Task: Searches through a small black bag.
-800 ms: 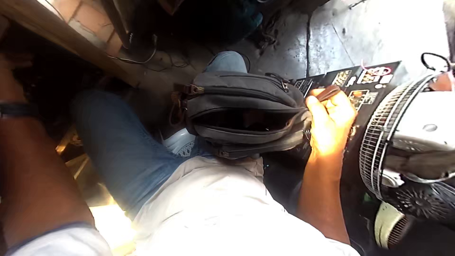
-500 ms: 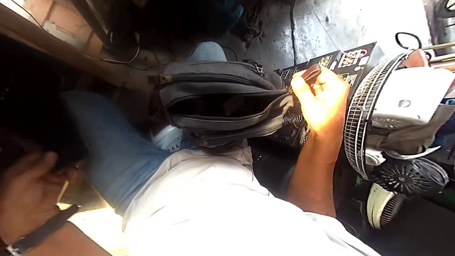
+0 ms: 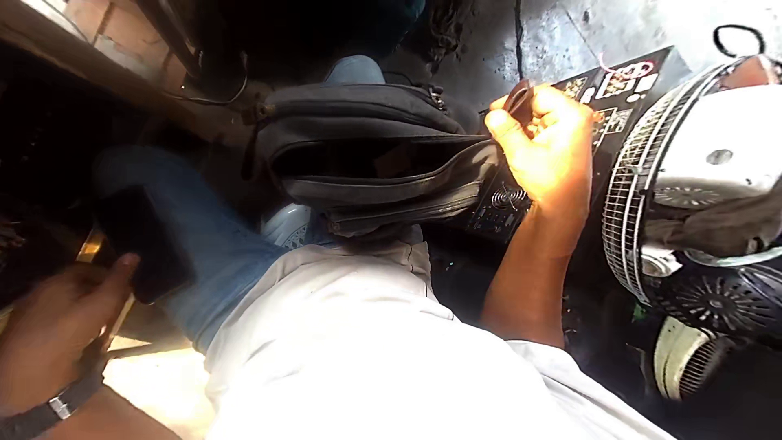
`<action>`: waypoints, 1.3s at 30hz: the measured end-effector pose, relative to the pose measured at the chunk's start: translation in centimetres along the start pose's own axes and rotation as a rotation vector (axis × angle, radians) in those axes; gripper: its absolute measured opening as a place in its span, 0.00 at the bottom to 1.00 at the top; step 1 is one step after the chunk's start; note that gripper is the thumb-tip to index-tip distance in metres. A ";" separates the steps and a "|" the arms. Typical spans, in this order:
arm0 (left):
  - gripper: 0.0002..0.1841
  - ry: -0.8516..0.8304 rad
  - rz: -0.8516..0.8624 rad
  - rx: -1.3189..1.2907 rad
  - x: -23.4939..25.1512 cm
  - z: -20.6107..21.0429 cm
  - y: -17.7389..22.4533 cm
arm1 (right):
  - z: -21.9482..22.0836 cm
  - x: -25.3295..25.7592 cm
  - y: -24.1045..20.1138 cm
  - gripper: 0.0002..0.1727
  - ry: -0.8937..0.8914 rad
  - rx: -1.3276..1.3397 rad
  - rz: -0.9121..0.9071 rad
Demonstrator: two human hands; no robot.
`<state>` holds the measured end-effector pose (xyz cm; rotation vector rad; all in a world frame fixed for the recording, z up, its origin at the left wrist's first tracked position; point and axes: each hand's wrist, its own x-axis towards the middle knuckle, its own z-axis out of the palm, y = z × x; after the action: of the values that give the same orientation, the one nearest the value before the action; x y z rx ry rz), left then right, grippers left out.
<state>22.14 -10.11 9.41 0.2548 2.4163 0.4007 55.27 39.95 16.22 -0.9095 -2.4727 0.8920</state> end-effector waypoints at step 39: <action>0.06 -0.120 1.326 -0.004 -6.7 7.6 38.5 | 2.9 -3.5 7.7 0.23 -0.037 0.183 -0.111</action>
<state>35.16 25.56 21.24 1.8085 1.7955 0.8909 59.73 40.90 8.56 -0.6926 -2.3976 1.0841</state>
